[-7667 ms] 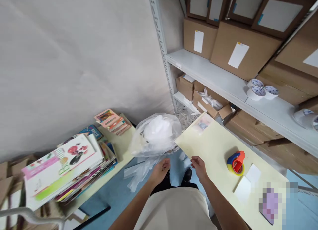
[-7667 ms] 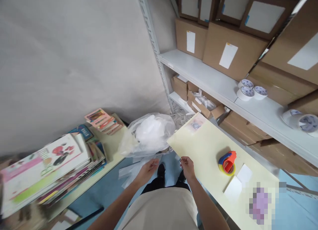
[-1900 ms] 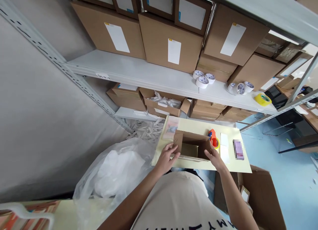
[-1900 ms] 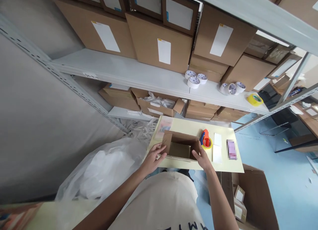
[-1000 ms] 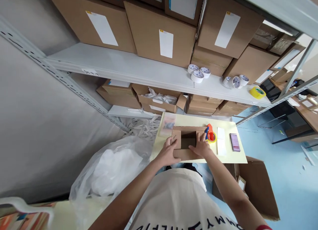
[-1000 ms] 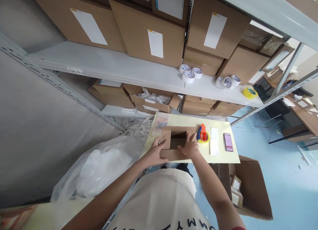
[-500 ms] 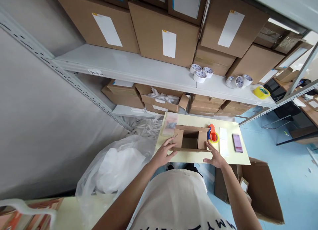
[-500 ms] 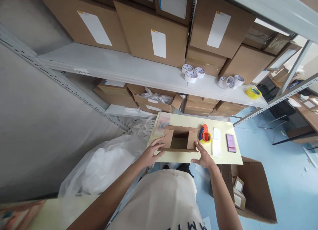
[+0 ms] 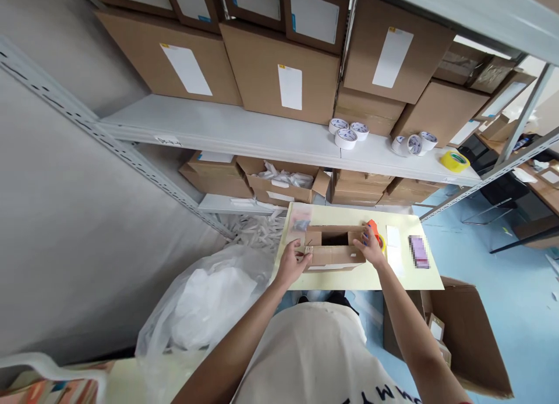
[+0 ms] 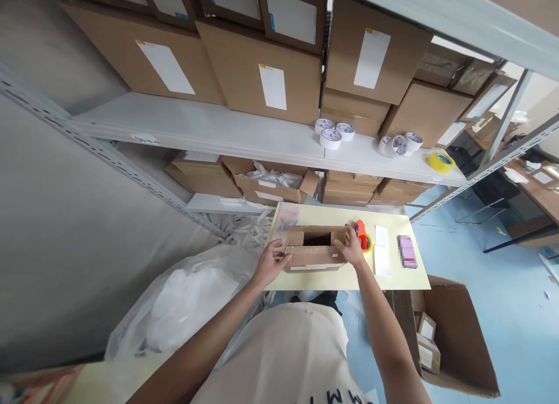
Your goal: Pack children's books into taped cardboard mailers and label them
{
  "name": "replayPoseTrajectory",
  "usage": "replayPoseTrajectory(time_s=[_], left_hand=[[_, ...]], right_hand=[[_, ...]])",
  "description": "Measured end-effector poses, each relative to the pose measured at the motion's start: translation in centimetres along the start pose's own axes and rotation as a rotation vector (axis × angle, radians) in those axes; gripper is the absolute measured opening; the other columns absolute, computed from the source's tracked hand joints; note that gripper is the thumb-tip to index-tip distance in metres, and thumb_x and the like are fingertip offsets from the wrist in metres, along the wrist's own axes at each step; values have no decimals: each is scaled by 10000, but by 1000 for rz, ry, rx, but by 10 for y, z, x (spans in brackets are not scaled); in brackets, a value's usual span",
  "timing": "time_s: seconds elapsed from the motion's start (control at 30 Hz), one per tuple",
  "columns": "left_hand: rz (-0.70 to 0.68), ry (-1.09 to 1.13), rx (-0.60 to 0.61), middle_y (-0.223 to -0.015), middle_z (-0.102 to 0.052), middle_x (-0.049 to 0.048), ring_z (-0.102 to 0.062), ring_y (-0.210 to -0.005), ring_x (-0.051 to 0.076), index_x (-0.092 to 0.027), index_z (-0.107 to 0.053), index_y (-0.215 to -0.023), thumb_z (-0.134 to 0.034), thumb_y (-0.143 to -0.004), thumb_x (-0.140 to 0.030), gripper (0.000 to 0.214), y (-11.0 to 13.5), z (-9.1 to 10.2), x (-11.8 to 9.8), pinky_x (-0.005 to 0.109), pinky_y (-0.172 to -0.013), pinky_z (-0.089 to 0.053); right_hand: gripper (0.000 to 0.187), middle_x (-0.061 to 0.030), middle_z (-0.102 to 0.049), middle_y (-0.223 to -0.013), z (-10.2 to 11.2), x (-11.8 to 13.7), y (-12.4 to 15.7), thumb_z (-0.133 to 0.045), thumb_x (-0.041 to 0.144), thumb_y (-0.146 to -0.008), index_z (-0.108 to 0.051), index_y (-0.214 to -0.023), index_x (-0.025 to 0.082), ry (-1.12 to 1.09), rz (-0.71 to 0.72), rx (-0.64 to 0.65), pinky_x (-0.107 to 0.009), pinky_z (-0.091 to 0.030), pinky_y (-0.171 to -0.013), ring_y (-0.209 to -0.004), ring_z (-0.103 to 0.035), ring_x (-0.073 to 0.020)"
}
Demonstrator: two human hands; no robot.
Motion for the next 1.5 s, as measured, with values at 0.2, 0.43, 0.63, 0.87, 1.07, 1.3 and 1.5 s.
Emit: replayPoseTrajectory(time_s=[0.2, 0.43, 0.63, 0.87, 1.07, 1.3, 1.5], left_hand=[[71, -4, 90, -1083, -656, 104, -658, -780, 188, -173, -531, -1202, -704, -675, -435, 613, 5, -6, 12, 354, -714, -555], [-292, -313, -42, -1309, -546, 194, -557, -1196, 305, -138, -469, -1342, -644, -766, -371, 646, 11, 7, -30, 468, -1011, -455], [-605, -731, 243, -1520, -408, 162, -321, -1427, 348, -181, -514, -1370, -585, -843, -400, 576, 21, -35, -80, 547, -1159, -242], [-603, -957, 375, -1560, -338, 153, -308, -1440, 343, -168, -314, -1516, -542, -857, -516, 780, 25, -65, -76, 558, -1181, -134], [-539, -1031, 354, -1557, -334, 167, -322, -1431, 347, -147, -324, -1512, -505, -888, -476, 728, 21, -73, -72, 535, -1168, -162], [-464, -1055, 321, -1473, -465, 186, -430, -1346, 362, -175, -491, -1409, -692, -734, -521, 785, 14, -74, -79, 504, -1111, -290], [-351, -1148, 290, -1560, -291, 234, -223, -1439, 456, -190, -421, -1461, -775, -613, -575, 996, 11, -74, -79, 622, -1114, -213]], right_hand=[[715, -111, -487, -1466, -15, -19, 36, -700, 477, -732, -492, -1371, 232, 153, 25, 68, -523, -301, -1147, -1373, -425, -294], [749, -88, -438, -1515, -17, -20, 39, -643, 511, -789, -425, -1446, 223, 195, 37, 68, -489, -227, -1189, -1436, -334, -275], [736, -107, -413, -1529, -20, -24, 36, -604, 480, -838, -362, -1485, 225, 242, 82, 112, -498, -255, -1183, -1440, -329, -279], [725, -118, -420, -1523, -24, -32, 29, -605, 538, -850, -387, -1472, 238, 203, 166, 164, -504, -283, -1171, -1437, -331, -300], [669, -173, -456, -1475, 25, -74, 7, -460, 555, -916, -363, -1469, 190, 286, -15, -24, -508, -410, -1062, -1360, -432, -311], [799, -252, -571, -1316, 43, -107, -51, -556, 435, -874, -228, -1497, 57, 797, -327, 83, -467, -447, -971, -1269, -515, -355], [864, -267, -691, -1062, 19, -116, -67, -486, 373, -918, -4, -1540, 16, 945, -515, 242, -498, -470, -871, -1016, -670, -371]])
Point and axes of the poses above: each hand's wrist, its own y-axis away from the middle knuckle, its own z-axis out of the back of the hand, x = y × z, the point moved 7 cm from there along -y, towards the middle knuckle
